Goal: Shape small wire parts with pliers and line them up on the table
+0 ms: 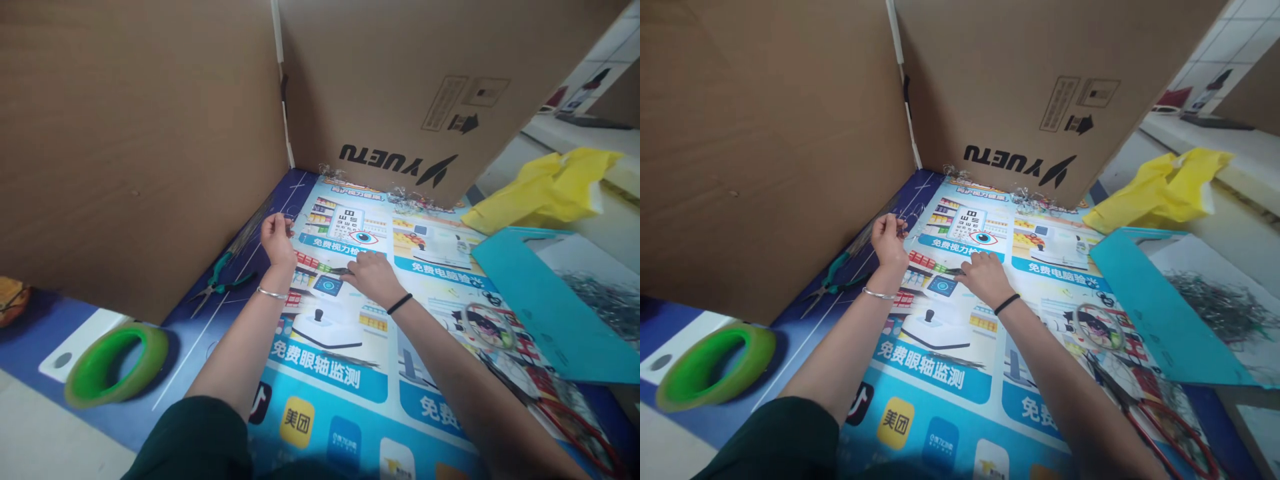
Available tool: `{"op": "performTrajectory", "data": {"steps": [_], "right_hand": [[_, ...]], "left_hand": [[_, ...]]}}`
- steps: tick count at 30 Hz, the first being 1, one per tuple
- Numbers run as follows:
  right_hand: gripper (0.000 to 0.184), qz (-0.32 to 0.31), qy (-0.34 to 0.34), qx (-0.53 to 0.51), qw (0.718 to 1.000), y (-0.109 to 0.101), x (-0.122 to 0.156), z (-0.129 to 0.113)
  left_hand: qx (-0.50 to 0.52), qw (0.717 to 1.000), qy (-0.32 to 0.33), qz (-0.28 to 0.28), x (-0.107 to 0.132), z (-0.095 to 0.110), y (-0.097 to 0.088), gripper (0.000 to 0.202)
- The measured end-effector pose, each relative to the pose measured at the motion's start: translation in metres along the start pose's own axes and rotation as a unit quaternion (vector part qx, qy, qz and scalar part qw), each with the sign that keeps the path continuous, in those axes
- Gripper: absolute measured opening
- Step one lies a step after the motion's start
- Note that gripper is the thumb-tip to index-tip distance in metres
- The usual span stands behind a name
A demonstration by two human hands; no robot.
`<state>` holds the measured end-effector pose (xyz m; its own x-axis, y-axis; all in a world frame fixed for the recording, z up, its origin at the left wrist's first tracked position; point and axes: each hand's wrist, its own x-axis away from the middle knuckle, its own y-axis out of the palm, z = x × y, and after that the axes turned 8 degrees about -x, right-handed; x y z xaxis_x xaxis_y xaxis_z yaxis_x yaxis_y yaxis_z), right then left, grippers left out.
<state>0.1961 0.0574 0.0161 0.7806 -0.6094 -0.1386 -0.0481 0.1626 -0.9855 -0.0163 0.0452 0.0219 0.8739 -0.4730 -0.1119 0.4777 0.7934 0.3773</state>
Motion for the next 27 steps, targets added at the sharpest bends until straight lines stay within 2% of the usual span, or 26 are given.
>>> {"op": "performTrajectory", "data": {"steps": [5,10,17,27], "right_hand": [[0.04,-0.015,-0.023,0.006,1.0,-0.003,-0.005,-0.003],[0.042,-0.023,-0.035,0.011,0.999,-0.008,0.001,0.0],[0.04,-0.028,0.018,0.006,0.999,-0.012,0.019,0.009],[0.04,-0.025,-0.004,-0.001,1.0,-0.002,-0.005,0.001]], "left_hand": [[0.009,1.0,-0.001,0.008,-0.008,0.0,-0.004,0.023],[0.02,1.0,-0.018,-0.007,-0.003,-0.001,-0.002,0.02],[0.021,0.999,-0.031,-0.039,0.006,-0.005,0.002,0.022],[0.006,0.997,-0.04,-0.059,0.016,-0.009,0.006,0.017]]}}
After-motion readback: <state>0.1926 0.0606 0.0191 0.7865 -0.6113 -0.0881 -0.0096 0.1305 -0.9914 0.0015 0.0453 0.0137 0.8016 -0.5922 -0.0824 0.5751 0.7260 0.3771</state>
